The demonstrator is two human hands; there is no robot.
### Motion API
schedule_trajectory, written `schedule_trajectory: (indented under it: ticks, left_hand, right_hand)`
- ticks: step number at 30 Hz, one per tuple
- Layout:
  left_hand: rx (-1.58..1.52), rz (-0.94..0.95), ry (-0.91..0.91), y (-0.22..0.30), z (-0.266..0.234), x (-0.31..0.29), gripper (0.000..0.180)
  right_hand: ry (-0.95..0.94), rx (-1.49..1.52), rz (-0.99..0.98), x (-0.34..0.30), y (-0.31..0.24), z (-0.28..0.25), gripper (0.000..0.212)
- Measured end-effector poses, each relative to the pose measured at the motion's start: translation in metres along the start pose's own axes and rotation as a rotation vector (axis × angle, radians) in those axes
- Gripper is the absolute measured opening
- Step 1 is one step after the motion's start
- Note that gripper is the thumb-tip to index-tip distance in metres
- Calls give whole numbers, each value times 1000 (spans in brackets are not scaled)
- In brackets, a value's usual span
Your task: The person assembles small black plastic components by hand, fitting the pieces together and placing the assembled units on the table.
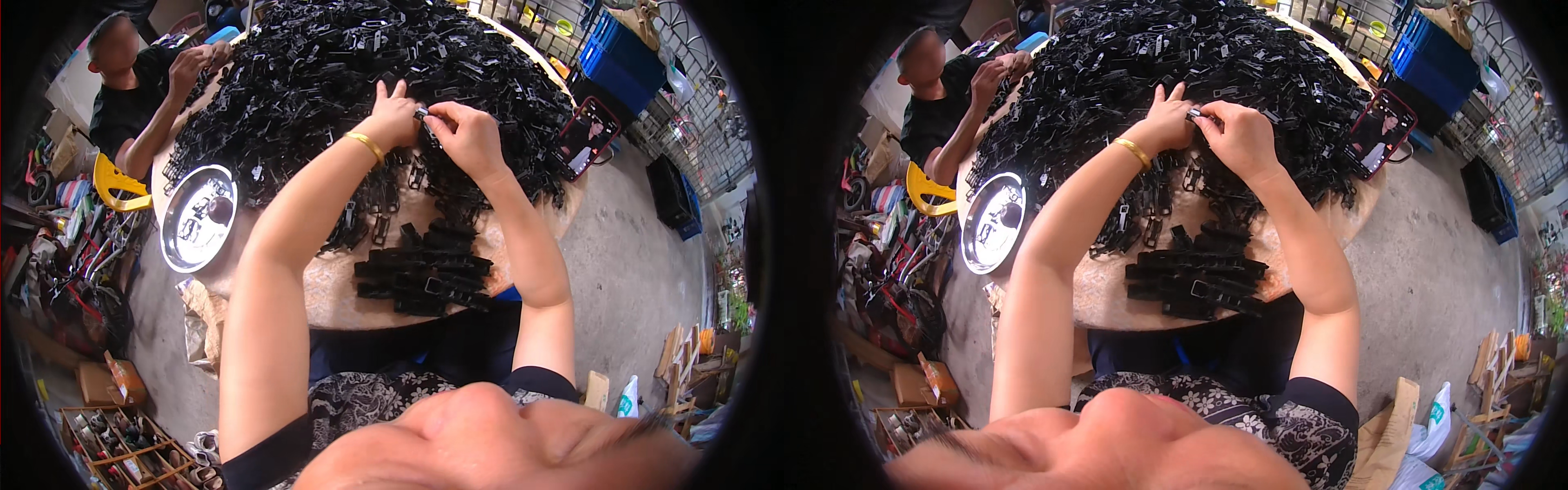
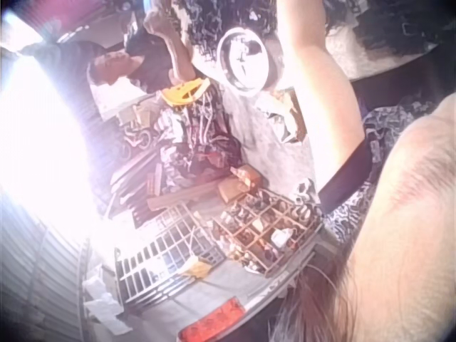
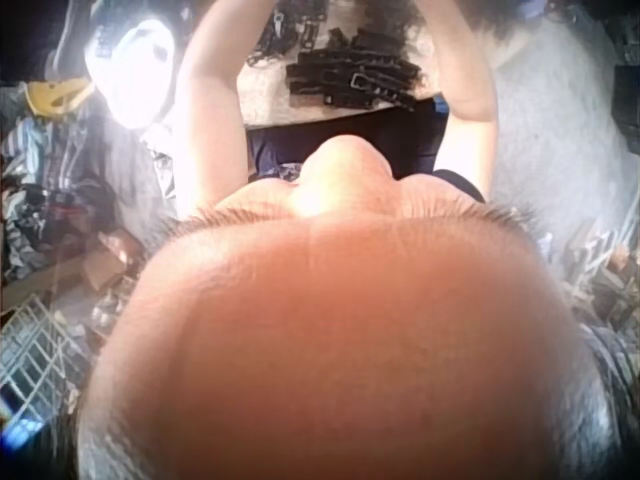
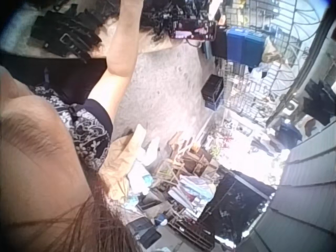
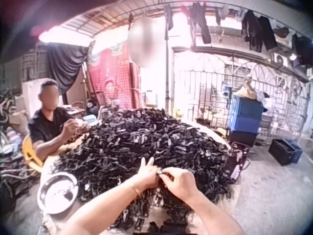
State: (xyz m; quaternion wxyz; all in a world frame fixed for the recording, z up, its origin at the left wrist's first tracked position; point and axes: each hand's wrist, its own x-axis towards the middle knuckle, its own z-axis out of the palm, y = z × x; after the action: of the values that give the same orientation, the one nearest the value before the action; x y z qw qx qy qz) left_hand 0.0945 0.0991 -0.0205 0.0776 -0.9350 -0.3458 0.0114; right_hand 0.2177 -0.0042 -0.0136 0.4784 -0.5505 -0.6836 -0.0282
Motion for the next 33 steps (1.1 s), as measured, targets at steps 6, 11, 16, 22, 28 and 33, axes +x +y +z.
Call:
schedule_trajectory:
  ticks: [6, 11, 16, 22, 28, 33]
  left_hand:
    - [3, -16, 140, 5, 8, 10, 32]
    - [388, 165, 350, -14, 5, 7, 12]
    - [423, 245, 496, -45, -8, 3, 6]
    - [184, -40, 432, -80, -32, -11, 30]
    - [-497, -99, 538, -88, -45, -40, 26]
    - [-295, -51, 778, -45, -48, -69, 26]
  right_hand:
    - [4, 13, 11, -1, 3, 1, 16]
    - [26, 20, 0, 1, 8, -1, 16]
    - [40, 35, -5, 4, 9, -2, 16]
    - [-15, 17, 32, 3, 8, -4, 19]
    - [34, 88, 2, 2, 1, -4, 16]
    - [124, 172, -153, 0, -14, -5, 16]
